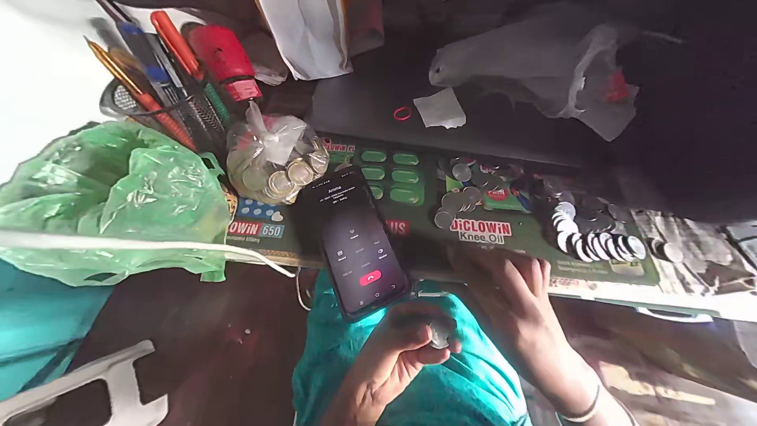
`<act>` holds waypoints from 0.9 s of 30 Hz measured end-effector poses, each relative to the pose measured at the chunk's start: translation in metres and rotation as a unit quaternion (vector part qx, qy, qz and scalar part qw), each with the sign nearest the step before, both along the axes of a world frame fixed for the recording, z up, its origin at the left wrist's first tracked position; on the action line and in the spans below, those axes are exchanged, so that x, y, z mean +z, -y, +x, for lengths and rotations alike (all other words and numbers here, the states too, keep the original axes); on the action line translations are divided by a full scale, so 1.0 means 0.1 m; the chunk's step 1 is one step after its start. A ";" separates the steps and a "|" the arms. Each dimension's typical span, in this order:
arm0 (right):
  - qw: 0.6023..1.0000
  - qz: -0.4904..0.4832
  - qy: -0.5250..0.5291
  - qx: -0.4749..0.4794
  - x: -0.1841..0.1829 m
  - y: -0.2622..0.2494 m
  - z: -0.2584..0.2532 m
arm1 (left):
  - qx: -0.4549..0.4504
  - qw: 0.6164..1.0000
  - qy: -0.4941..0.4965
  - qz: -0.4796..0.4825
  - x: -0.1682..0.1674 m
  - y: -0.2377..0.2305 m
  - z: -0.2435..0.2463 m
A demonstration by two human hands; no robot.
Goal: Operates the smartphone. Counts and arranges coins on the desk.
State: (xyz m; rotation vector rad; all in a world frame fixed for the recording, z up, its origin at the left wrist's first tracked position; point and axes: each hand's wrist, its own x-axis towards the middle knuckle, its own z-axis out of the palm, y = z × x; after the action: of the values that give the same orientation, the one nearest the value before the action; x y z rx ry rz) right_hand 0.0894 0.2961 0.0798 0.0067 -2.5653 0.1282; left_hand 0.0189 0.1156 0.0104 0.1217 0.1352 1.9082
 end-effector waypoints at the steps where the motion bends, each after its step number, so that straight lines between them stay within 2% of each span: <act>1: 0.999 -0.019 -0.030 0.024 -0.03 -0.02 0.06 | 0.005 1.000 -0.005 0.001 0.00 0.01 0.00; 3: 0.995 -0.047 -0.083 0.039 -0.03 -0.12 0.22 | 0.009 1.000 -0.008 0.006 -0.01 0.02 0.00; 4: 0.994 -0.044 -0.102 0.006 0.01 -0.22 0.30 | 0.008 1.000 -0.005 0.012 -0.02 0.02 -0.01; 6: 0.985 -0.034 -0.122 -0.118 0.23 -0.49 0.38 | 0.002 1.000 0.007 0.019 -0.03 0.01 -0.02; 9: 0.959 -0.053 -0.029 -0.279 0.55 -0.89 0.39 | -0.010 1.000 0.007 0.018 -0.02 -0.03 -0.01; 13: 0.949 -0.086 0.050 -0.299 0.59 -1.08 0.34 | -0.017 1.000 0.004 0.021 0.01 -0.05 0.00; 15: 0.944 -0.078 0.051 -0.316 0.61 -1.04 0.29 | -0.014 0.999 0.003 0.033 -0.01 -0.04 0.01; 17: 0.953 -0.060 0.001 -0.298 0.59 -0.92 0.21 | -0.008 0.999 -0.002 0.036 -0.03 -0.03 0.02; 19: 0.973 -0.059 -0.059 -0.217 0.45 -0.69 0.08 | -0.008 0.999 -0.007 0.038 -0.05 -0.04 0.03; 22: 0.994 -0.060 -0.032 -0.084 0.25 -0.24 -0.25 | -0.026 0.998 -0.020 0.047 -0.08 -0.05 0.03; 27: 0.996 0.025 0.014 -0.082 0.18 0.02 -0.63 | -0.042 0.997 -0.044 0.046 -0.11 0.00 0.06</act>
State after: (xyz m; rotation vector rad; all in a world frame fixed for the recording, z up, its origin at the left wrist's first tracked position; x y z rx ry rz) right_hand 0.0265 0.2945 0.0981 -0.1886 -2.5843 0.0022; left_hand 0.0249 0.1152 -0.0005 0.2706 0.0995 1.8254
